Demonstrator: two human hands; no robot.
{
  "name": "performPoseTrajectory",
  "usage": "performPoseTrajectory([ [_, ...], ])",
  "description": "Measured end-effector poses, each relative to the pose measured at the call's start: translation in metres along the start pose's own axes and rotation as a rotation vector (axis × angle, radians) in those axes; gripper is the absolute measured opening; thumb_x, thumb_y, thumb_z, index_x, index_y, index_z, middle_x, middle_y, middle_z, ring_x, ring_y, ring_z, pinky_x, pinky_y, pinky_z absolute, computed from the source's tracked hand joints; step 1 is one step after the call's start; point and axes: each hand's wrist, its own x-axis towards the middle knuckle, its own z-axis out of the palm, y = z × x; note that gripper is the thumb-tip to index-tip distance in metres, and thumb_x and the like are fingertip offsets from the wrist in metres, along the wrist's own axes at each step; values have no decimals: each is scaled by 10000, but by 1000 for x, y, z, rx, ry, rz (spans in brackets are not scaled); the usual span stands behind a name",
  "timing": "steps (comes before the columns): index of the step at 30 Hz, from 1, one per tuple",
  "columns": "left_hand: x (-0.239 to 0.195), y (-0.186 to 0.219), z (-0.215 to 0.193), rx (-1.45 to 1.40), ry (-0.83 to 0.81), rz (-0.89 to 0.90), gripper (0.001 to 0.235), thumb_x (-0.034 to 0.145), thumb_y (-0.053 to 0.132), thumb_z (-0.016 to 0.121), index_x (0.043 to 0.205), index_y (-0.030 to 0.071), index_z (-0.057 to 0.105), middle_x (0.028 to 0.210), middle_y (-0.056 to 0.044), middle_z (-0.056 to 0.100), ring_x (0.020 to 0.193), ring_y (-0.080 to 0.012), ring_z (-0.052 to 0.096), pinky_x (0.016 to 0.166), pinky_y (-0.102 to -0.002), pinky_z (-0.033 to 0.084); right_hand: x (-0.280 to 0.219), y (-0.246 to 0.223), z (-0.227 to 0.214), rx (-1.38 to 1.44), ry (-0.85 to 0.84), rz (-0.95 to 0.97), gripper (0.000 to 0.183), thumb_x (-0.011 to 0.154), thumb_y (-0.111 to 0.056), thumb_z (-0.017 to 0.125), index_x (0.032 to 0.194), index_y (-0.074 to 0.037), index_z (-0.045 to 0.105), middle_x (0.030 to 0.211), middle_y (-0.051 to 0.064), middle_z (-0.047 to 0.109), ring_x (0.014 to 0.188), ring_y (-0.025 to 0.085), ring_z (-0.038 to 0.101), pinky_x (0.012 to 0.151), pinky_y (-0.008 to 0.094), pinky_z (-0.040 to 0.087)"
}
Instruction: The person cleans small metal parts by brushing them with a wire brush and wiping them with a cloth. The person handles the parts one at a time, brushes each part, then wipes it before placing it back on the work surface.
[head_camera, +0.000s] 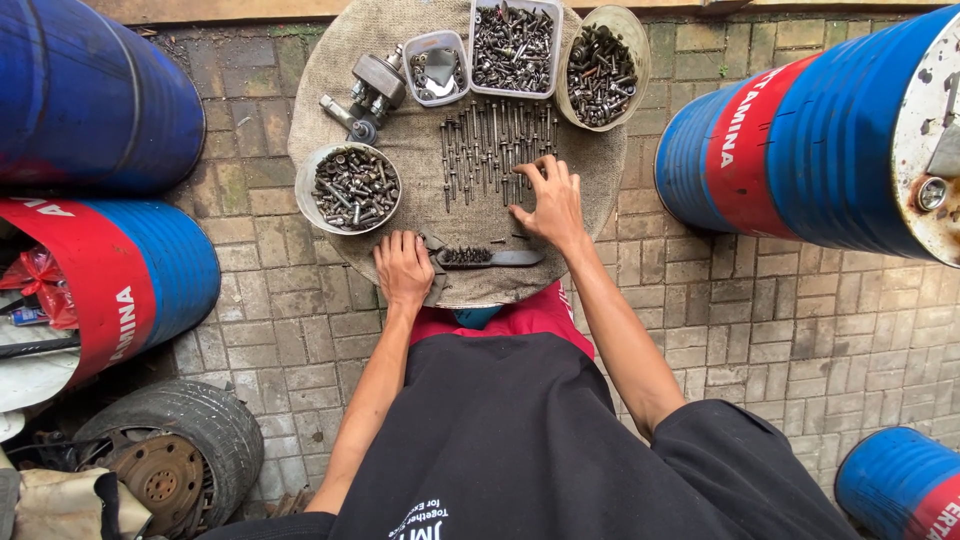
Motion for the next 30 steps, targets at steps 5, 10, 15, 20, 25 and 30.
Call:
performPoseTrajectory([
  [5, 3, 3, -5, -3, -5, -3, 218, 1044, 229, 490, 860, 124, 542, 803, -63, 497, 760, -311, 570, 692, -444, 459, -5, 12, 10, -73, 1, -48, 596, 690, -309, 910, 1218, -268, 636, 1165, 16, 504, 1038, 240, 525, 846, 431, 454],
  [10, 1, 1, -3, -7, -10, 4, 202, 1043, 223, 490, 878, 126, 553, 810, -61, 498, 756, -310, 567, 689, -447, 459, -4, 15, 16, -96, 11, -62, 560, 692, -316, 899, 1187, -267, 643, 1168, 14, 499, 1044, 242, 524, 848, 438, 458],
  [15, 2, 1, -2, 0, -24, -3, 196, 1038, 218, 497, 881, 118, 558, 808, -66, 505, 760, -316, 572, 689, -455, 461, -3, 15, 17, -95, 6, -74, 532, 694, -307, 892, 1169, -279, 654, 1153, 1, 487, 1042, 231, 513, 850, 429, 450],
  [20, 3, 3, -4, -7, -14, -2, 195, 1042, 217, 488, 887, 121, 560, 812, -64, 500, 753, -316, 561, 686, -452, 456, -3, 12, 14, -96, 9, -74, 537, 694, -301, 891, 1175, -287, 653, 1152, 0, 492, 1043, 230, 518, 846, 423, 449],
  [25, 2, 2, -4, -8, -11, -6, 201, 1040, 215, 492, 876, 117, 555, 808, -70, 503, 756, -320, 567, 689, -454, 457, -3, 5, -5, -57, 21, -39, 609, 694, -291, 908, 1241, -268, 642, 1153, 26, 498, 1028, 231, 527, 834, 413, 451],
  [30, 3, 2, -5, -5, -9, 4, 190, 1038, 216, 490, 892, 122, 565, 811, -63, 500, 751, -310, 565, 686, -446, 455, -3, 18, -3, -77, 30, -48, 551, 722, -231, 882, 1221, -268, 650, 1152, 27, 485, 1016, 226, 524, 831, 412, 446],
])
